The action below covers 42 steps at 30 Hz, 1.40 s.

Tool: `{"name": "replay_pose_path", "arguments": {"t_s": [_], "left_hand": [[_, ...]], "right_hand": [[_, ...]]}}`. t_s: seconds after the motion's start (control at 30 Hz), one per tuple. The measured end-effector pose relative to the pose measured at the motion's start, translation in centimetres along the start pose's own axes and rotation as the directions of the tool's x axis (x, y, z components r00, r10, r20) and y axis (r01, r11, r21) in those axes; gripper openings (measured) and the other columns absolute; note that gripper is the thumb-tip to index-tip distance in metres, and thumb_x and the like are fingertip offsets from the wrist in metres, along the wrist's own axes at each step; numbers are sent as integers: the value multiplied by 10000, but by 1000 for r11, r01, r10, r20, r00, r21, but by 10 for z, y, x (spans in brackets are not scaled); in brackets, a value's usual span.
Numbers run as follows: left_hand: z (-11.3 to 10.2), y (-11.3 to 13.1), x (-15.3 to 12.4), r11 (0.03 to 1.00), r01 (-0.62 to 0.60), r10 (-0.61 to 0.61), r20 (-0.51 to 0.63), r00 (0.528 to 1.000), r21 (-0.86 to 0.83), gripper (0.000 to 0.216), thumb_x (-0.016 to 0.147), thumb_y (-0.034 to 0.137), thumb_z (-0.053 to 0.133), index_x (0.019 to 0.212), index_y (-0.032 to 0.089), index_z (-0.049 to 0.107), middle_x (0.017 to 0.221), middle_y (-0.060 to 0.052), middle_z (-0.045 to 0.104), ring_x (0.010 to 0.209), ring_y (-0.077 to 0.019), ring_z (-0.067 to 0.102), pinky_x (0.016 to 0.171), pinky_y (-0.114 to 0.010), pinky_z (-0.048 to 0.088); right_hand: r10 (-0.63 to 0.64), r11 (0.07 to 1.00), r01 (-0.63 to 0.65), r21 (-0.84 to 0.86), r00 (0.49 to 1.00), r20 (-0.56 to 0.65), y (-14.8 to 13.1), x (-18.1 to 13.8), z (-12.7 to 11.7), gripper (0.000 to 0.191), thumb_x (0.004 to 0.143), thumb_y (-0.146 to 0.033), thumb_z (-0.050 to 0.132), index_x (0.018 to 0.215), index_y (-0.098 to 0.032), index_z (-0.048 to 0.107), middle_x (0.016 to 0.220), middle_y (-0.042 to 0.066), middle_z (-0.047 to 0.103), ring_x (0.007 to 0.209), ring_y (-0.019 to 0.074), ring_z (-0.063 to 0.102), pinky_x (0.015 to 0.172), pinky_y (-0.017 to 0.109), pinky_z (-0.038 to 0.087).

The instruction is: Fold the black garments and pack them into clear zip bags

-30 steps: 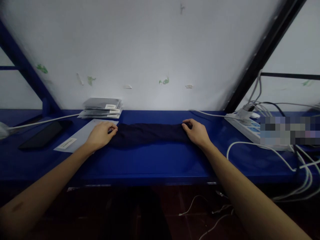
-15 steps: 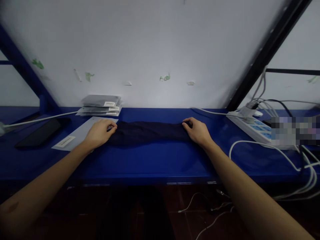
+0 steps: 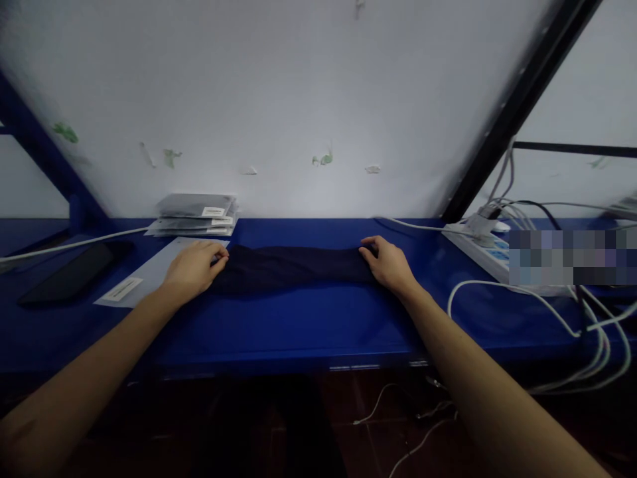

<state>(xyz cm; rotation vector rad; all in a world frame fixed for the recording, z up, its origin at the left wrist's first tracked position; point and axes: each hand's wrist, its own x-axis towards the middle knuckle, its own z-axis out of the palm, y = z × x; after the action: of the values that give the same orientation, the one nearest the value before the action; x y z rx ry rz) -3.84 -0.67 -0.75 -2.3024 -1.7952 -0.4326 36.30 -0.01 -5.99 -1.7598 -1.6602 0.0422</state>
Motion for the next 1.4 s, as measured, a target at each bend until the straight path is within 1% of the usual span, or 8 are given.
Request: {"name": "replay_pose_path", "arguments": {"t_s": [0.43, 0.53, 0.67, 0.83, 0.93, 1.07, 1.27, 1.4], "left_hand": [[-5, 5, -1, 977, -82, 80, 18, 997, 196, 180, 963, 243, 490, 972, 210, 666, 1052, -113, 709, 1106, -343, 538, 918, -461, 393], [-12, 12, -2, 968, -125, 142, -63, 988, 217, 207, 956, 218, 479, 1035, 184, 668, 1082, -136, 687, 1136, -350, 520, 954, -474, 375], [-25, 47, -9, 977, -187, 206, -228, 952, 102, 269, 997, 264, 422, 1044, 170, 669, 1078, -121, 683, 1142, -333, 509, 999, -476, 368], [-25, 121, -34, 908, -397, 382, -124, 916, -136, 222, 992, 294, 479, 972, 169, 661, 1061, -94, 689, 1040, -276, 559, 930, -409, 460], [-14, 152, -49, 915, -357, 356, -44, 934, -189, 286, 982, 390, 527, 1072, 140, 630, 1090, -140, 675, 1042, -303, 580, 893, -441, 487], [-3, 162, -58, 934, -301, 307, -1, 952, -194, 349, 1001, 446, 482, 1061, 128, 614, 1075, -159, 672, 1022, -322, 595, 875, -473, 488], [-2, 158, -58, 928, -317, 315, -44, 948, -197, 284, 1004, 398, 469, 998, 158, 620, 1044, -140, 686, 961, -300, 601, 841, -471, 491], [-3, 159, -57, 941, -299, 299, -24, 954, -158, 275, 1007, 374, 466, 960, 155, 626, 1016, -136, 689, 944, -300, 597, 837, -468, 480]], "right_hand": [[15, 1000, -14, 16, 999, -52, 0, 1, 0, 343, 858, -402, 588, 1102, -189, 699, 910, 88, 714, 866, 253, 668, 820, 384, 510], [14, 999, -13, 32, 998, -55, -4, 0, -2, 369, 845, -418, 605, 1115, -185, 696, 922, 93, 713, 890, 255, 667, 838, 383, 505], [33, 996, -26, 84, 996, -83, -10, -2, -5, 428, 826, -420, 625, 1179, -179, 663, 916, 89, 704, 906, 257, 662, 849, 382, 499], [34, 990, -23, 138, 996, -80, -12, -3, -6, 449, 829, -424, 612, 1204, -178, 636, 925, 86, 702, 907, 251, 659, 859, 379, 492], [37, 988, -25, 150, 996, -80, -14, -3, -7, 434, 831, -423, 608, 1192, -184, 637, 909, 80, 698, 885, 247, 656, 849, 380, 493], [17, 984, 6, 180, 992, -123, -16, -2, -8, 405, 828, -412, 611, 1167, -193, 646, 879, 62, 688, 842, 234, 649, 837, 380, 497], [48, 965, -10, 263, 989, -139, -20, -2, -10, 393, 826, -399, 619, 1148, -181, 673, 975, 104, 714, 926, 255, 656, 877, 408, 502], [92, 898, -33, 438, 989, -113, -24, -2, -8, 354, 807, -392, 646, 1093, -188, 695, 1059, 105, 728, 1003, 262, 661, 928, 422, 504]]}}
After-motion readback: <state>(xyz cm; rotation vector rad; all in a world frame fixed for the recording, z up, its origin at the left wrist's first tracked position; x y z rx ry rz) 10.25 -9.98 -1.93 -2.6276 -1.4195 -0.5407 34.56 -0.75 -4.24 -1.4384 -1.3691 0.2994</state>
